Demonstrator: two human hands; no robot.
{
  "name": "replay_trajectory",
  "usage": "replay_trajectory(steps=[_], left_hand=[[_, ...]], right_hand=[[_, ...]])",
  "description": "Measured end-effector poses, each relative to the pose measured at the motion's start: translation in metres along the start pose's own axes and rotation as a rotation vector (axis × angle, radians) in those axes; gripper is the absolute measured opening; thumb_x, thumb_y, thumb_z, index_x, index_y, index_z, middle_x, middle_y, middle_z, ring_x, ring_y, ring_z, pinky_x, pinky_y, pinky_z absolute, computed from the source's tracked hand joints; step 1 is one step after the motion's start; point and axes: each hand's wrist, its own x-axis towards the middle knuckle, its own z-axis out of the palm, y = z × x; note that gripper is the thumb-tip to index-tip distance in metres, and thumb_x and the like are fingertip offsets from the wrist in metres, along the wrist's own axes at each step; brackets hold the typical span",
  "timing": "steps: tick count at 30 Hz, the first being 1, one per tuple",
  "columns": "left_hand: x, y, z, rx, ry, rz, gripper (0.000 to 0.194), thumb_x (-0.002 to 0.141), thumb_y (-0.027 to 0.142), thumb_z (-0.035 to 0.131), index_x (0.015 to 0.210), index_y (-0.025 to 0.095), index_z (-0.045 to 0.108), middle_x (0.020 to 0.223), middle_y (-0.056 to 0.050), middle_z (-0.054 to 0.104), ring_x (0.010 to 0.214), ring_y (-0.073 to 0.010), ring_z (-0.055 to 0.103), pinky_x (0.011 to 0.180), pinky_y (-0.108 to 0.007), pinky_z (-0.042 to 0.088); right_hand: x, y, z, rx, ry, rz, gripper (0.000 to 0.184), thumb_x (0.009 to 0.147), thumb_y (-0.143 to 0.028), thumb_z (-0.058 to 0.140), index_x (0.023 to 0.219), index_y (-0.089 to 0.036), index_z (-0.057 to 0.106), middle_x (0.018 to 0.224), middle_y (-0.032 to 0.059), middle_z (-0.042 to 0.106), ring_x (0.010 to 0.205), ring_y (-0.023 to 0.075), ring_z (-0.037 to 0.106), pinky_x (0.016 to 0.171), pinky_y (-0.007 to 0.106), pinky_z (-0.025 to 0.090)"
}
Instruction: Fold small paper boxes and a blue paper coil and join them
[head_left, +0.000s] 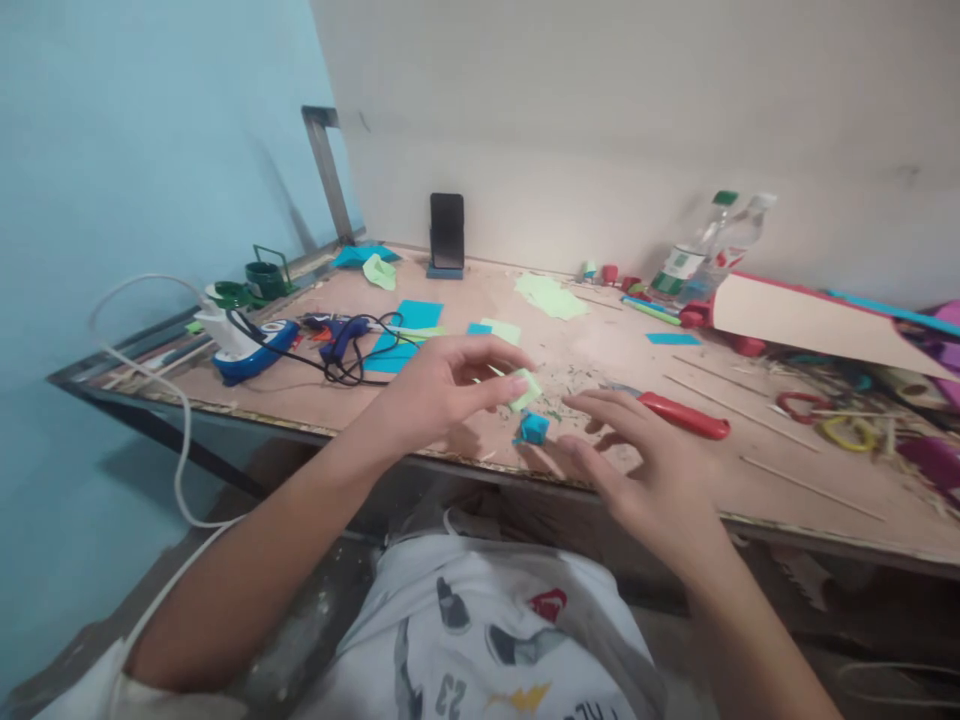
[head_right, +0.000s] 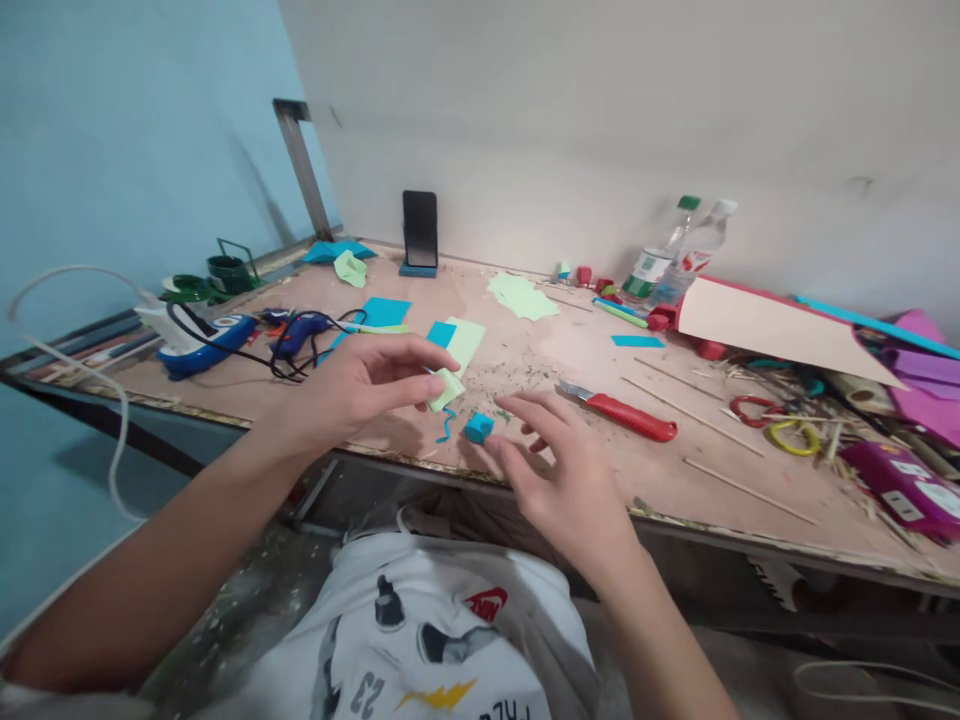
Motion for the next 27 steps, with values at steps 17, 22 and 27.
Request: replay_trajectory(steps=[17,22,27], left_hand=[[0.013,0.009,0.000,0.176,-0.010,0.096,0.018,0.090,0.033,0.078,0.098,0.018,0.082,0.097,-0.005,0.079,0.086,-0.0184,0.071,0.075,-0.028,0.053],[0.015,0.023,0.004,0.217,0.033,0.142,0.013,0.089,0.029,0.078,0.098,0.020,0.082,0.097,-0.004,0.080,0.086,-0.0180,0.072,0.074,-0.028,0.055],[0.015,0.025,0.007,0.235,0.063,0.184,0.013,0.088,0.028,0.079,0.098,0.020,0.082,0.099,-0.004,0.080,0.088,-0.0176,0.072,0.073,-0.027,0.055]], right_hand=[[0.012,-0.001,0.007,0.790,-0.193,0.542,0.042,0.078,-0.031,0.084,0.118,-0.021,0.076,0.097,0.0067,0.082,0.081,0.0220,0.078,0.070,0.034,0.062],[0.013,-0.005,0.012,1.062,-0.177,0.606,0.036,0.070,-0.022,0.092,0.104,-0.024,0.079,0.090,0.0014,0.082,0.077,0.0186,0.077,0.074,0.032,0.063],[0.014,0.002,0.009,1.230,-0.174,0.610,0.038,0.072,-0.019,0.088,0.108,-0.030,0.083,0.105,0.0007,0.082,0.089,0.0188,0.075,0.079,0.032,0.062]])
